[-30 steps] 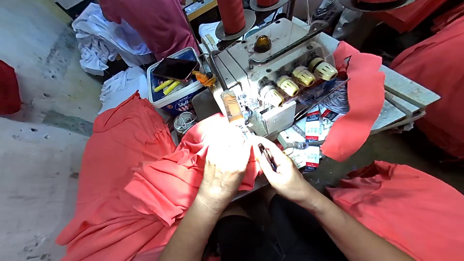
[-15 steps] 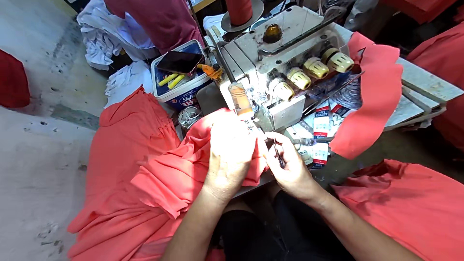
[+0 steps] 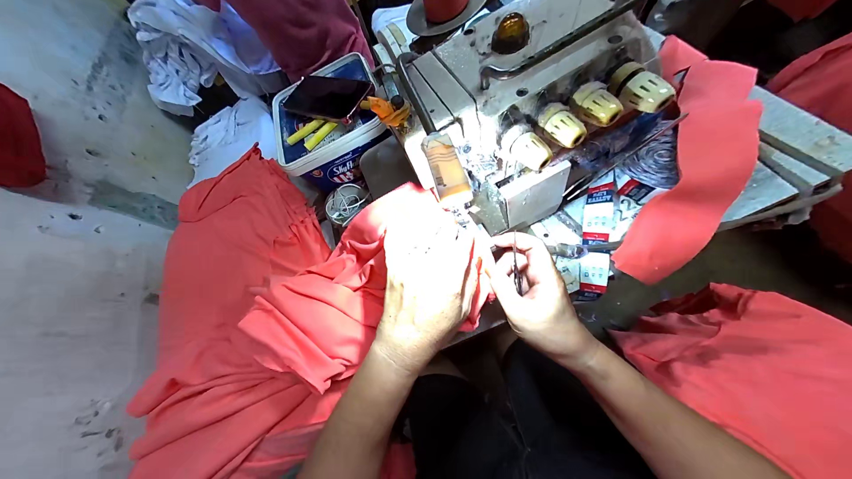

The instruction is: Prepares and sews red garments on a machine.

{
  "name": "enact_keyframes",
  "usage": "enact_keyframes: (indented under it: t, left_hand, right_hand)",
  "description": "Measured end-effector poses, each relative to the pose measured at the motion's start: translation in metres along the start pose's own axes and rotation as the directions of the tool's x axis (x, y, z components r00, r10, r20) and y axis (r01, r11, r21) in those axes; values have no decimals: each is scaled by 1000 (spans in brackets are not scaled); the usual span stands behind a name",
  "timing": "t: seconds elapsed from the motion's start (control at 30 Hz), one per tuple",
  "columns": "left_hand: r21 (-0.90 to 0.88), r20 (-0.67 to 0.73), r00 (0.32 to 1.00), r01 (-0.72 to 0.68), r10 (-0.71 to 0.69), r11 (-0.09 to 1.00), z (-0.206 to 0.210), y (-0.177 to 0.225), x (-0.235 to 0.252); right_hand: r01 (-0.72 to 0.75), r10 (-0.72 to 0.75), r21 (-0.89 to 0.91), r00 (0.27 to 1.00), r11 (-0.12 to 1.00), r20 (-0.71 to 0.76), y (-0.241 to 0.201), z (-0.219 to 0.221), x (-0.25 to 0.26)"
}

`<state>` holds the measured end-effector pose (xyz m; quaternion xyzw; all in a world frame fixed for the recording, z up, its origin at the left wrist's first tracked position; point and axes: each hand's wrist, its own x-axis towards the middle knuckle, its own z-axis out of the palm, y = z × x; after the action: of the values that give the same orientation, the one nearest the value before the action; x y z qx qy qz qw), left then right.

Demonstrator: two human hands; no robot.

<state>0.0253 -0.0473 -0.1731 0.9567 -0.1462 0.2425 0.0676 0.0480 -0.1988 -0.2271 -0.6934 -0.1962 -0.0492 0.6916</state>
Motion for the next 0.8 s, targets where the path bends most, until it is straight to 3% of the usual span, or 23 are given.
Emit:
enact_keyframes:
  t: [0.2,0.37,0.53,0.7,0.8]
  left_hand:
    - [34,112,983,141,-144,989,-7,22,-11]
    - [78,201,937,276,-287,958,-10,15,-16]
    - [-25,42,951,306,-305,952,-6,-10,-21]
    - [-118,5,911,410,-412,905,-22,40,-57]
    - [-147,-11,895,439,-445,886,-31,39,-64]
  right_hand:
    - [3,-3,6,1000,1000,-22,-4,5,11]
    - [46,-45,0,992,999,115,-11,8,-7]
    - [76,-99,93,956,993,276,2,1,-41]
    - [25,-32,26,945,999,325,20,-32,-68]
    - [-32,40,-32,957,999,287,30,-46,-81]
